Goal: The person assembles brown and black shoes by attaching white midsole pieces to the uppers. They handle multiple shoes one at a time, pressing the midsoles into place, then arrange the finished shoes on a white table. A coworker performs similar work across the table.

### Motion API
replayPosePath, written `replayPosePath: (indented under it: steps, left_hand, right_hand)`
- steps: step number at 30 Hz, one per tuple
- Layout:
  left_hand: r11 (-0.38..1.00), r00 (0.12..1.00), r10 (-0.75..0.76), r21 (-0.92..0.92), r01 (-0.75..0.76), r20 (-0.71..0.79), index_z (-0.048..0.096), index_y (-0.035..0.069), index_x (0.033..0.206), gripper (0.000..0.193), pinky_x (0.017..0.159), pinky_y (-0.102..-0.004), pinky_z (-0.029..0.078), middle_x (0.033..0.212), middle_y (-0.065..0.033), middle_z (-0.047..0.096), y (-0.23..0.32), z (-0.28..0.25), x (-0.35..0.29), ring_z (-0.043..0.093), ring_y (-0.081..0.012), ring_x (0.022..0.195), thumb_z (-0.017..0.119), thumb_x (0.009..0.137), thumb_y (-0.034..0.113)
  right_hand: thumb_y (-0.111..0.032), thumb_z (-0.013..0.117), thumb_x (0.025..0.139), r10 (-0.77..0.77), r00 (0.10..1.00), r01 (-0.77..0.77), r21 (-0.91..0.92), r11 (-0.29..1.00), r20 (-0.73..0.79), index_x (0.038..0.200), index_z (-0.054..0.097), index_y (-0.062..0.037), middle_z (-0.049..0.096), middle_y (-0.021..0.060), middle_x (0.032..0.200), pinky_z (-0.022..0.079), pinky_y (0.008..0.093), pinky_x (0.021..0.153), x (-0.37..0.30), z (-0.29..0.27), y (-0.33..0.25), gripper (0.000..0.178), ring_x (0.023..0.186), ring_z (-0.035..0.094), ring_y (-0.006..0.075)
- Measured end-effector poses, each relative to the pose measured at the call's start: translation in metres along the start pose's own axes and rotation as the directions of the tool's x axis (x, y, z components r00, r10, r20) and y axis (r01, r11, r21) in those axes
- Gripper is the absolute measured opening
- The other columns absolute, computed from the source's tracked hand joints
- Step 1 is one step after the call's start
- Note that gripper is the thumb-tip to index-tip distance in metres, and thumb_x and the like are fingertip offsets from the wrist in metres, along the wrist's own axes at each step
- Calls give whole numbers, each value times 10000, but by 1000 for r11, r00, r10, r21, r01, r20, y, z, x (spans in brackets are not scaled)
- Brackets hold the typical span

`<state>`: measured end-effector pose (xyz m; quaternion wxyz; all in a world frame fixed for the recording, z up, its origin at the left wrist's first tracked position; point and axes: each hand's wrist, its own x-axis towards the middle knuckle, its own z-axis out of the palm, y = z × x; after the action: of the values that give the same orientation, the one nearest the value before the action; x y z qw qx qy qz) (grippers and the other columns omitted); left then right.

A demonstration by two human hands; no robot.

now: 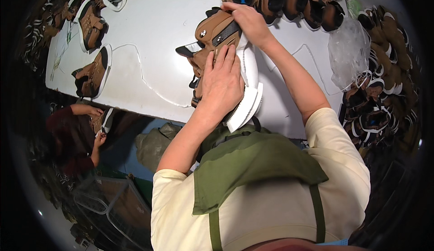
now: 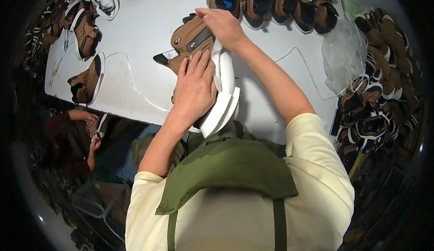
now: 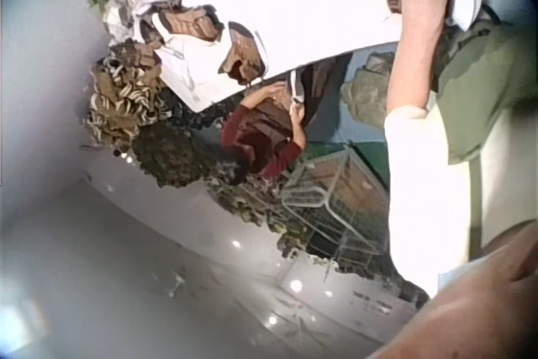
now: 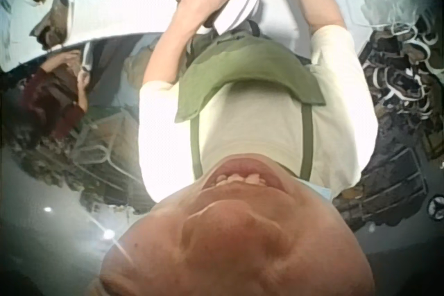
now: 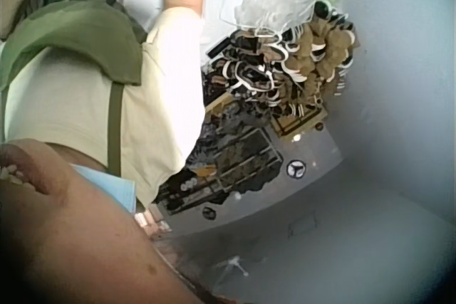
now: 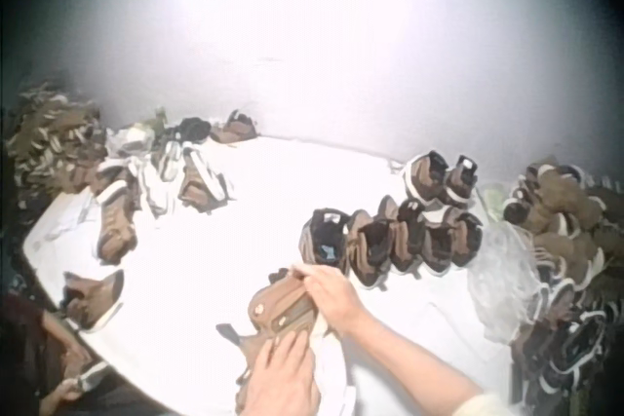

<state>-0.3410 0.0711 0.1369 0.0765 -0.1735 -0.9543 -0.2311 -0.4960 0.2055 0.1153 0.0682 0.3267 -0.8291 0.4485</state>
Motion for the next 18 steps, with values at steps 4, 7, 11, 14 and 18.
replayPosePath:
  steps: [4, 7, 11, 14, 18]
  left_hand:
    - [1000, 999, -23, 10, 23, 49, 522, -91, 1231, 473, 1098, -544, 264, 1379, -225, 460, -2, -3, -3, 398, -344, 1321, 526, 801, 105]
    - [999, 997, -40, 33, 38, 65, 533, -53, 1231, 446, 1097, -544, 266, 1391, -207, 453, -3, -5, -6, 394, -334, 1325, 535, 810, 93]
    - [999, 998, -29, 31, 28, 49, 533, -63, 1224, 449, 1093, -556, 264, 1380, -218, 460, -2, -6, -6, 397, -343, 1320, 544, 804, 93]
    - [998, 998, -42, 48, 39, 55, 533, -35, 1239, 436, 1101, -536, 261, 1397, -194, 451, -1, -6, -5, 385, -331, 1333, 545, 819, 82]
    - [998, 998, -31, 63, 27, 62, 534, -18, 1247, 431, 1103, -527, 261, 1406, -181, 445, 0, -8, -5, 378, -327, 1340, 547, 826, 77]
  right_hand:
    - [-69, 511, 902, 131, 990, -99, 397, 912, -54, 1127, 653, -10, 585, 108, 1270, 391, 309, 1015, -16, -30, -4, 272, 1185, 530, 189]
    - [-73, 690, 754, -107, 993, 112, 126, 986, -45, 1072, 683, -37, 588, 88, 1249, 430, 345, 984, -27, -31, -5, 320, 1191, 514, 230]
    - [-68, 761, 701, -198, 970, 199, -9, 980, -140, 952, 717, -46, 642, 64, 1130, 472, 345, 926, -33, -15, -4, 256, 1116, 557, 245]
    - [-39, 746, 718, -223, 947, 226, -13, 974, -233, 822, 707, -25, 663, 53, 1001, 490, 333, 837, -32, -7, -9, 112, 991, 581, 238]
    - [-6, 707, 739, -302, 907, 268, -149, 952, -294, 779, 639, -22, 635, 69, 914, 472, 355, 793, -31, -3, -15, 81, 899, 563, 246]
